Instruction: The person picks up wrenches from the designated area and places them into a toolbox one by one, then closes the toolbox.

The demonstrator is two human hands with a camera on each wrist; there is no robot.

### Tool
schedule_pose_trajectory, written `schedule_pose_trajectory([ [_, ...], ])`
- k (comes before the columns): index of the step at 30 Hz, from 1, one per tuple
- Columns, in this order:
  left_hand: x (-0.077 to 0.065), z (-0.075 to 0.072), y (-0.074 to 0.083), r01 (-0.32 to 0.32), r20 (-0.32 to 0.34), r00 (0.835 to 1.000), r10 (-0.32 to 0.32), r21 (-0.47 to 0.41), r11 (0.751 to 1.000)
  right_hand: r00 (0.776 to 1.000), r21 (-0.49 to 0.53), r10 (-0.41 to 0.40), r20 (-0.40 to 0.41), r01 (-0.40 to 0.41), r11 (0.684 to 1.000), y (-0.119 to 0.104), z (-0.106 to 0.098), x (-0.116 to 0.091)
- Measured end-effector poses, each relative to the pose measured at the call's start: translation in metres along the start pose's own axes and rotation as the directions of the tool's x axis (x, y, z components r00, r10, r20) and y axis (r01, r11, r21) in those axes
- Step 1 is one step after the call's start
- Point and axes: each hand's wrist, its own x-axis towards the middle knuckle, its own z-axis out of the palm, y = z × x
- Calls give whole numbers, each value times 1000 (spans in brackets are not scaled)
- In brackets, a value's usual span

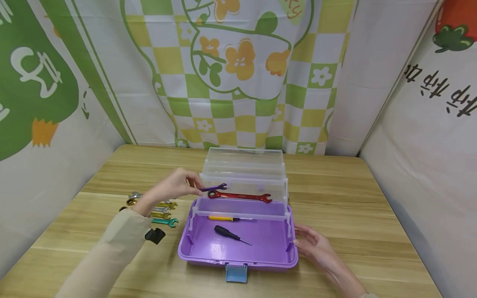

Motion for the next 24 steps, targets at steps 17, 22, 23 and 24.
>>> schedule_pose_trajectory([
  [17,51,31,27,-78,126,990,65,100,992,1000,-50,23,-9,-23,998,-2,0,0],
  [22,59,38,31,-87,169,984,62,142,986,1000,-57,23,-14,-23,998,-2,1,0],
  [23,61,40,32,-89,178,982,63,142,986,1000,-60,19,-13,-20,998,-2,1,0],
  [24,62,41,32,-94,187,980,66,141,986,1000,-63,23,-18,-24,998,-2,2,0],
])
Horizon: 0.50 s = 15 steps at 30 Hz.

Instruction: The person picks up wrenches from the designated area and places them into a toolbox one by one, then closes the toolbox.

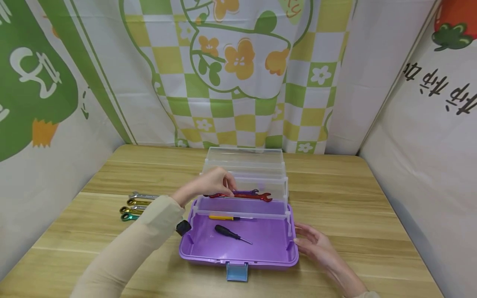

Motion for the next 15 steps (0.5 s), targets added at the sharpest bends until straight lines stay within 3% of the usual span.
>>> schedule_pose_trajectory([
  [7,8,9,2,-37,44,998,37,-4,999,1000,-15,9,-7,-9,1000,1,-1,1],
  [15,15,20,6,3,71,997,-8,70,998,1000,-34,21,-8,-22,999,1,-1,1],
])
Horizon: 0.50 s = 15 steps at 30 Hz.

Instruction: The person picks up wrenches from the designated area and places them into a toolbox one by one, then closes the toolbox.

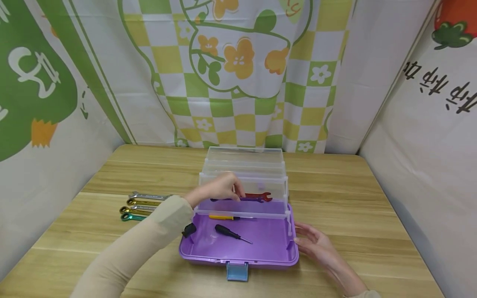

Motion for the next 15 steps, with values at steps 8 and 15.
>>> schedule_pose_trajectory([
  [8,5,7,0,37,28,999,-38,59,998,1000,23,-15,2,15,1000,-1,0,0],
  [15,9,12,-4,72,32,997,-74,61,996,1000,29,-15,-3,15,999,0,-1,0],
])
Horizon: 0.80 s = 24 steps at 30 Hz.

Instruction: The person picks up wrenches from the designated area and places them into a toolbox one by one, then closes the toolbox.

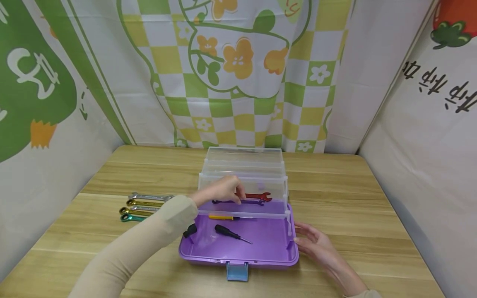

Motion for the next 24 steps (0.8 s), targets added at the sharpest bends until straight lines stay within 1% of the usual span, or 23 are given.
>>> schedule_pose_trajectory([
  [6,1,1,0,38,5,999,-38,4,999,1000,9,1,10,-1,1000,0,-1,1],
  [9,1,1,1,46,5,999,-47,11,999,1000,5,-2,14,2,1000,0,-1,1],
  [24,1,5,1,8,-14,1000,-7,66,998,1000,5,18,-3,-18,1000,-1,1,0],
])
